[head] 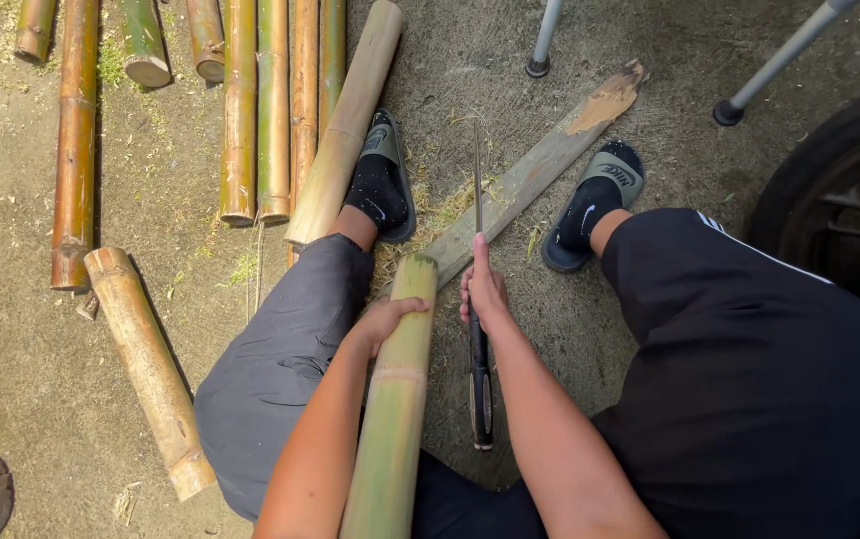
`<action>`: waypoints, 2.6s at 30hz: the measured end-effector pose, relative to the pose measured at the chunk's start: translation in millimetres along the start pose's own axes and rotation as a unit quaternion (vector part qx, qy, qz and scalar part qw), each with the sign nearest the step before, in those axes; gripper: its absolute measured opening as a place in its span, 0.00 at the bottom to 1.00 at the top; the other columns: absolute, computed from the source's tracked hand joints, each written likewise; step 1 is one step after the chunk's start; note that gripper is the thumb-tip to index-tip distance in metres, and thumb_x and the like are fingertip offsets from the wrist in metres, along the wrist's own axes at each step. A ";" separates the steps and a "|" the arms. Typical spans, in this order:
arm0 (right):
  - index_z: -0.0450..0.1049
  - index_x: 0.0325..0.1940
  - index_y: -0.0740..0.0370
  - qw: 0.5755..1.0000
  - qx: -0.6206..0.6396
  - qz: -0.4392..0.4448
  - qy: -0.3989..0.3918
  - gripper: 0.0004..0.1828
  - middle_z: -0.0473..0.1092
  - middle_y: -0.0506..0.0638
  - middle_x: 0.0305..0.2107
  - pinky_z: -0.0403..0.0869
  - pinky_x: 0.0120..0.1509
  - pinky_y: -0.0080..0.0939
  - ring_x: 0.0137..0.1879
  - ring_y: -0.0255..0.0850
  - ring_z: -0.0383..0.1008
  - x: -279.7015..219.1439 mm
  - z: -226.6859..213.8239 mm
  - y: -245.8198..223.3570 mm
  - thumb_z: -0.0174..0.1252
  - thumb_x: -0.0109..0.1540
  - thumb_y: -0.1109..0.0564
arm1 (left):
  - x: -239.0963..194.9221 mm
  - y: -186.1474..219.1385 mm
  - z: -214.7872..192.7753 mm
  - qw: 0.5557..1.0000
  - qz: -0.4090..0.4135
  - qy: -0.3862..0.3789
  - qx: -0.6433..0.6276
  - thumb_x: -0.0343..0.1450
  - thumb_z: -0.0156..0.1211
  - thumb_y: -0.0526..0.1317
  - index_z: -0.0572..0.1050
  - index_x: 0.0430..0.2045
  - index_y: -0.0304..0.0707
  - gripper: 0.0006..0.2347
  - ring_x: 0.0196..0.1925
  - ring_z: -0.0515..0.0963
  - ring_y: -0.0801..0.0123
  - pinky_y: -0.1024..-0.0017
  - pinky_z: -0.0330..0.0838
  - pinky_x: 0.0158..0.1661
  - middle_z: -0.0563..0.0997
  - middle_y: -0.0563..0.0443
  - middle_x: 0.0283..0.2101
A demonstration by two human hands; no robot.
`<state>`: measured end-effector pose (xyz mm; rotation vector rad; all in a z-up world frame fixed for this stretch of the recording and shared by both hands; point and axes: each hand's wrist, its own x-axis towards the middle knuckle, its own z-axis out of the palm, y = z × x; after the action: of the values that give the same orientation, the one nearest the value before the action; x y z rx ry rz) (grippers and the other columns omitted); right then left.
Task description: The recorder is scraping and cutting bamboo poles using a large knife or machete outdoors.
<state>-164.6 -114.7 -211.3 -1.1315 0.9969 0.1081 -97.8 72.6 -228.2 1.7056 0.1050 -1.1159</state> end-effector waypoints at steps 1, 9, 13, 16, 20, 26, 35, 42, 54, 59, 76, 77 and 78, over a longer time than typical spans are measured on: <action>0.63 0.21 0.59 0.999 -0.038 -0.020 -0.009 0.45 0.61 0.46 0.13 0.65 0.20 0.41 0.16 0.38 0.63 -2.6 1.1 -7.6 0.40 0.55 0.12 | 1.1 -1.9 -2.4 0.999 -0.030 0.027 -0.015 0.55 0.71 0.49 0.71 0.54 0.28 0.34 0.32 0.84 0.57 0.59 0.79 0.36 0.83 0.39 0.38; 0.75 0.23 0.63 0.927 -0.317 -0.198 -0.024 0.47 0.72 0.49 0.19 0.71 0.36 0.47 0.29 0.43 0.74 21.5 -9.4 -10.0 0.46 0.54 0.14 | 32.2 -17.5 11.8 0.980 0.042 0.091 0.172 0.53 0.72 0.55 0.81 0.45 0.24 0.34 0.38 0.86 0.53 0.58 0.79 0.45 0.84 0.41 0.35; 0.79 0.27 0.65 0.867 -0.474 -0.151 -0.007 0.51 0.74 0.60 0.25 0.73 0.46 0.57 0.37 0.55 0.77 20.0 -14.5 -4.9 0.44 0.54 0.12 | 18.3 14.6 23.7 0.915 -0.003 0.170 0.366 0.56 0.73 0.62 0.75 0.48 0.16 0.41 0.59 0.72 0.39 0.55 0.69 0.59 0.71 0.25 0.55; 0.82 0.30 0.61 0.856 -0.506 -0.107 -0.001 0.51 0.77 0.63 0.30 0.73 0.51 0.59 0.43 0.59 0.78 17.1 -12.9 10.1 0.44 0.51 0.10 | 13.7 13.0 26.8 0.905 0.015 0.195 0.377 0.56 0.72 0.61 0.73 0.51 0.18 0.41 0.64 0.67 0.37 0.53 0.67 0.60 0.65 0.25 0.61; 0.83 0.31 0.63 0.866 -0.496 -0.067 0.011 0.54 0.78 0.67 0.35 0.73 0.55 0.61 0.48 0.63 0.78 22.6 -12.7 34.5 0.42 0.52 0.10 | -13.7 32.0 26.9 0.889 0.104 0.245 0.373 0.56 0.68 0.61 0.73 0.54 0.24 0.39 0.60 0.71 0.39 0.52 0.68 0.58 0.70 0.28 0.57; 0.82 0.32 0.64 0.859 -0.509 -0.058 -0.009 0.54 0.77 0.67 0.36 0.71 0.56 0.60 0.48 0.63 0.77 15.0 -10.2 25.8 0.43 0.50 0.10 | 39.0 -37.1 -8.4 0.893 0.081 0.172 0.408 0.68 0.59 0.60 0.67 0.63 0.26 0.37 0.60 0.75 0.37 0.54 0.69 0.59 0.71 0.22 0.60; 0.80 0.45 0.66 0.874 -0.471 -0.112 0.038 0.57 0.76 0.69 0.37 0.73 0.55 0.58 0.50 0.63 0.77 51.8 -11.6 72.9 0.42 0.54 0.09 | 7.7 32.7 23.9 0.897 -0.042 0.130 0.420 0.49 0.78 0.50 0.37 0.72 0.27 0.61 0.60 0.75 0.37 0.59 0.74 0.57 0.65 0.21 0.63; 0.84 0.38 0.62 0.888 -0.457 -0.034 0.035 0.53 0.78 0.65 0.34 0.73 0.57 0.58 0.48 0.61 0.78 20.2 -18.0 49.6 0.40 0.54 0.12 | -3.6 53.7 60.1 0.883 -0.044 0.111 0.453 0.49 0.78 0.49 0.39 0.73 0.39 0.59 0.58 0.75 0.38 0.55 0.75 0.53 0.64 0.28 0.64; 0.85 0.37 0.52 0.869 -0.491 -0.050 0.029 0.44 0.77 0.60 0.26 0.73 0.56 0.57 0.43 0.58 0.79 8.5 -28.4 39.8 0.46 0.54 0.14 | -1.4 54.1 64.5 0.861 -0.025 0.106 0.496 0.51 0.79 0.50 0.37 0.73 0.35 0.60 0.50 0.81 0.39 0.55 0.78 0.47 0.67 0.27 0.60; 0.84 0.38 0.48 0.862 -0.502 -0.068 0.026 0.40 0.77 0.59 0.27 0.74 0.52 0.57 0.42 0.58 0.79 8.2 -28.4 36.0 0.48 0.54 0.16 | -4.1 57.6 66.5 0.865 -0.044 0.106 0.489 0.52 0.78 0.49 0.38 0.72 0.36 0.58 0.53 0.79 0.39 0.55 0.76 0.50 0.66 0.29 0.60; 0.83 0.31 0.53 0.843 -0.530 -0.092 0.018 0.45 0.76 0.61 0.24 0.75 0.49 0.58 0.39 0.59 0.79 17.2 -35.4 43.0 0.48 0.50 0.11 | 43.6 15.5 38.8 0.931 0.124 0.208 0.274 0.77 0.40 0.58 0.71 0.42 0.25 0.27 0.52 0.77 0.42 0.54 0.68 0.54 0.76 0.27 0.48; 0.83 0.31 0.53 0.844 -0.527 -0.096 0.020 0.45 0.76 0.61 0.24 0.75 0.48 0.59 0.39 0.59 0.79 17.0 -34.9 42.1 0.49 0.49 0.11 | 43.6 15.4 37.4 0.932 0.117 0.207 0.273 0.77 0.40 0.58 0.71 0.39 0.27 0.26 0.51 0.78 0.43 0.54 0.68 0.53 0.77 0.27 0.46; 0.83 0.31 0.53 0.845 -0.526 -0.096 0.019 0.45 0.76 0.61 0.24 0.75 0.48 0.59 0.39 0.59 0.79 17.1 -34.5 42.2 0.49 0.49 0.11 | 45.3 13.4 36.5 0.932 0.116 0.208 0.274 0.77 0.40 0.58 0.71 0.39 0.27 0.26 0.51 0.78 0.43 0.54 0.68 0.53 0.77 0.27 0.46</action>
<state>-198.2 -129.0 -255.3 -2.2400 0.8348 0.5202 -87.6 18.6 -251.6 2.3690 -0.1576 -0.6193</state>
